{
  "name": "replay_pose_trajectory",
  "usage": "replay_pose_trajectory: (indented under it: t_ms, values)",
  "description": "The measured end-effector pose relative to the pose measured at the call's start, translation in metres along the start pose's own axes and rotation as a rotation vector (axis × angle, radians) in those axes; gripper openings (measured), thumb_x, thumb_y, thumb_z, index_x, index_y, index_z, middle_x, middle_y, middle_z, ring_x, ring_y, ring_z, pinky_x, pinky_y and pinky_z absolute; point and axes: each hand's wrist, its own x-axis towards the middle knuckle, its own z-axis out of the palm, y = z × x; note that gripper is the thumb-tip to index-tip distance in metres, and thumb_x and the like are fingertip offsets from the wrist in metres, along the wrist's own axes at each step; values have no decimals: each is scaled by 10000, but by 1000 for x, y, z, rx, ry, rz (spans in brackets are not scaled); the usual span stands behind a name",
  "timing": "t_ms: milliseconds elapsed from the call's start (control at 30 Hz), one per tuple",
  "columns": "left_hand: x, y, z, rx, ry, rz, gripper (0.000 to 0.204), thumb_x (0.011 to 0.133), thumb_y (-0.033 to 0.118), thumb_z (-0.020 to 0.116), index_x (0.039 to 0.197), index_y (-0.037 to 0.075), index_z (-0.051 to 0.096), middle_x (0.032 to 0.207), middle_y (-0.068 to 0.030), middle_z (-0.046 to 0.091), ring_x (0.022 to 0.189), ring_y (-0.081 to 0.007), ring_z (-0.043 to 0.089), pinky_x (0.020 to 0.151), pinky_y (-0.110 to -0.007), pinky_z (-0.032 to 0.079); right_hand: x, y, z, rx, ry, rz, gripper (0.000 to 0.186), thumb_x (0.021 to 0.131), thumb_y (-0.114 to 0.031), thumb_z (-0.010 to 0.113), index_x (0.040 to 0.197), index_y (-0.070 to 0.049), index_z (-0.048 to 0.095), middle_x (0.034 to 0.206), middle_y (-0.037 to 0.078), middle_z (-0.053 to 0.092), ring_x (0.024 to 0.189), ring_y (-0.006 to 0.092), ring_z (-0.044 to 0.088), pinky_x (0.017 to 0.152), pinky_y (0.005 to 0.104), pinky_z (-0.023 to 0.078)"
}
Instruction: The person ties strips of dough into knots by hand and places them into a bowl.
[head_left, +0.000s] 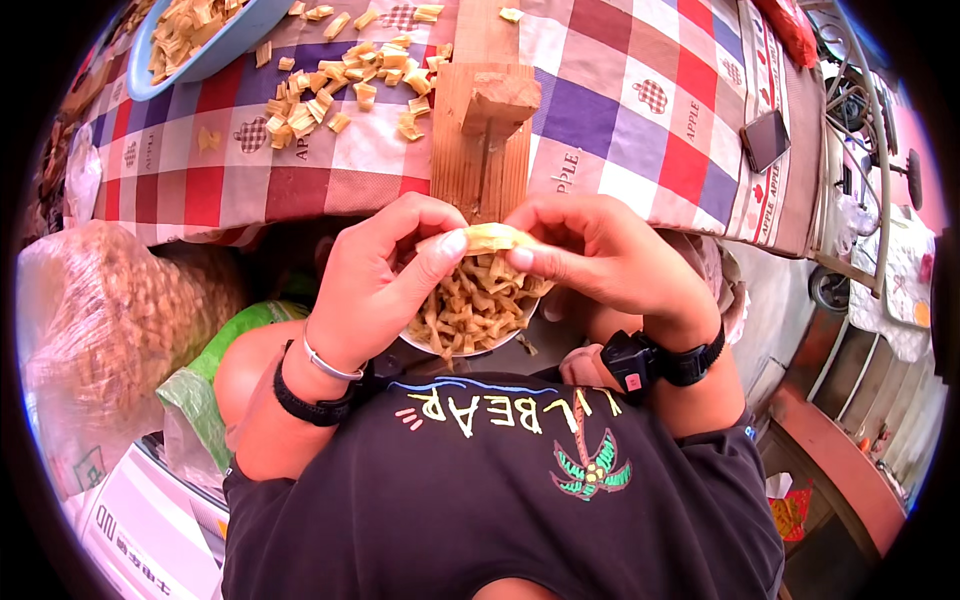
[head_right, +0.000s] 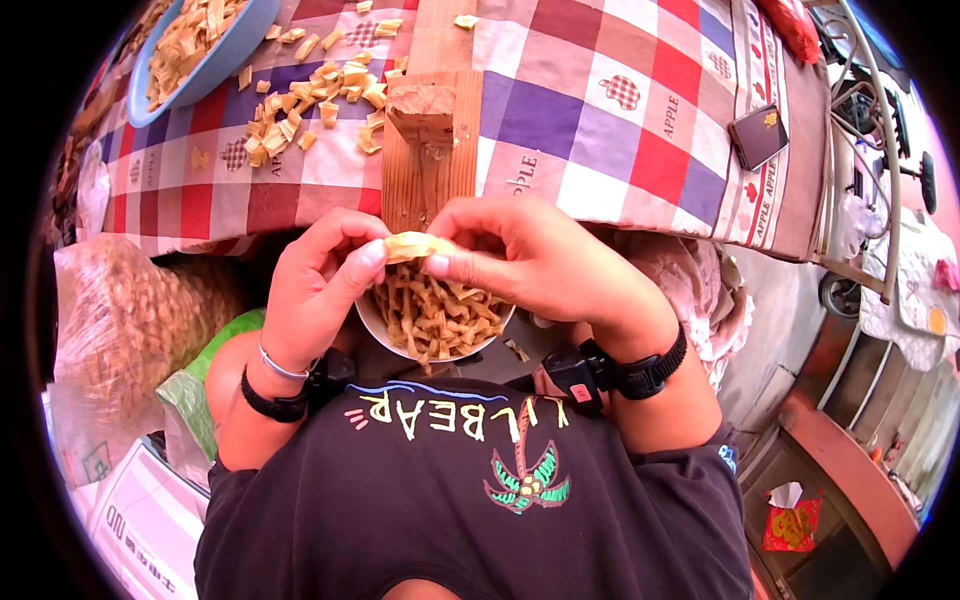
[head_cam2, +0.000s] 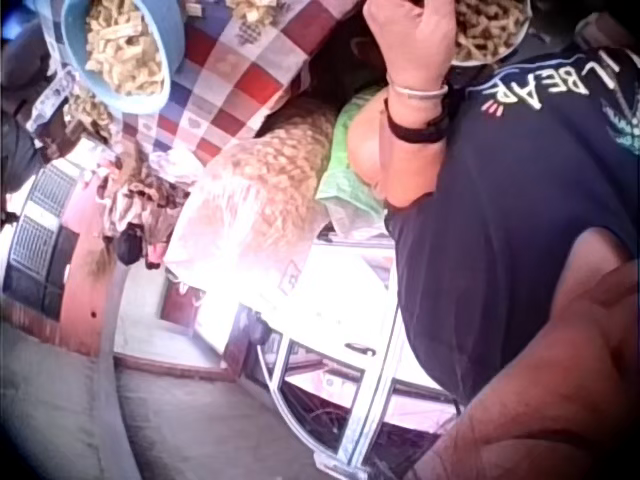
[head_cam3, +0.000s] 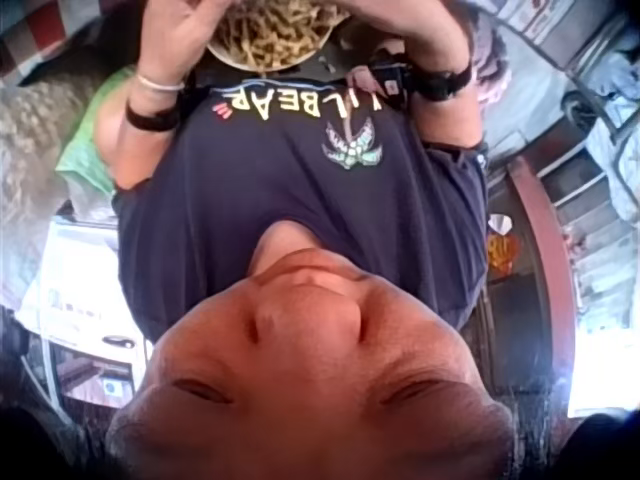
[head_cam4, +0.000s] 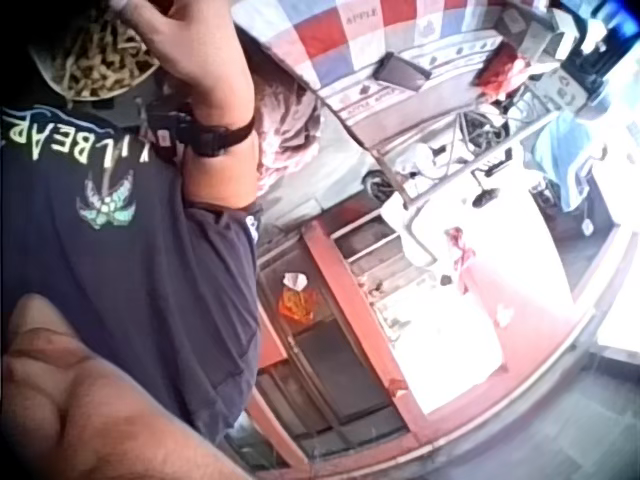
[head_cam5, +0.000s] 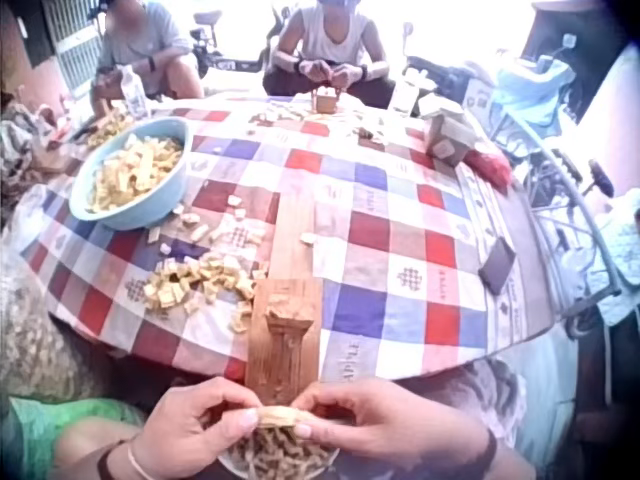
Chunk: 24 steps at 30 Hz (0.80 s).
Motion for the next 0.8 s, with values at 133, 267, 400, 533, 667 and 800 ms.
replay_pose_trajectory:
  t_ms: [133,267,400,533,667,800]
  values:
    - [9,5,-4,162,61,21,167,947,170,712,971,8,677,778,20,631,715,-36,551,663,-217,469,6,4,-6,-110,90,-70,189,997,-176,664,1044,7,669,834,-10,647,780,45,555,672,239,474]
    - [16,1,-6,229,90,30,228,950,233,712,956,7,682,763,21,624,709,-41,546,648,-233,457,14,3,-11,-225,166,-117,243,1000,-221,656,950,14,689,756,8,627,717,48,540,634,241,462]
    - [22,-2,-8,212,91,-26,261,951,271,710,947,11,688,753,23,616,704,-49,544,648,-241,454,16,0,-12,-248,193,-3,288,996,-239,655,891,28,677,702,14,595,677,61,519,594,263,435]
    - [30,-8,-10,219,116,-5,247,943,264,718,957,18,698,738,19,621,697,-58,552,643,-244,452,18,0,-17,-354,214,-24,279,982,-236,660,874,21,660,699,48,577,637,109,514,569,295,421]
    - [43,-18,-7,314,165,7,209,955,212,704,978,6,683,796,15,645,727,-50,551,667,-230,453,31,14,-13,-480,353,-88,262,956,-243,681,870,3,657,738,108,584,674,187,536,619,333,442]
    - [48,-24,-4,499,305,81,183,944,198,703,984,22,670,754,-54,658,665,-82,582,628,-271,480,40,35,-14,-1051,522,-356,267,915,-262,735,930,-3,673,816,127,617,799,227,529,729,372,457]
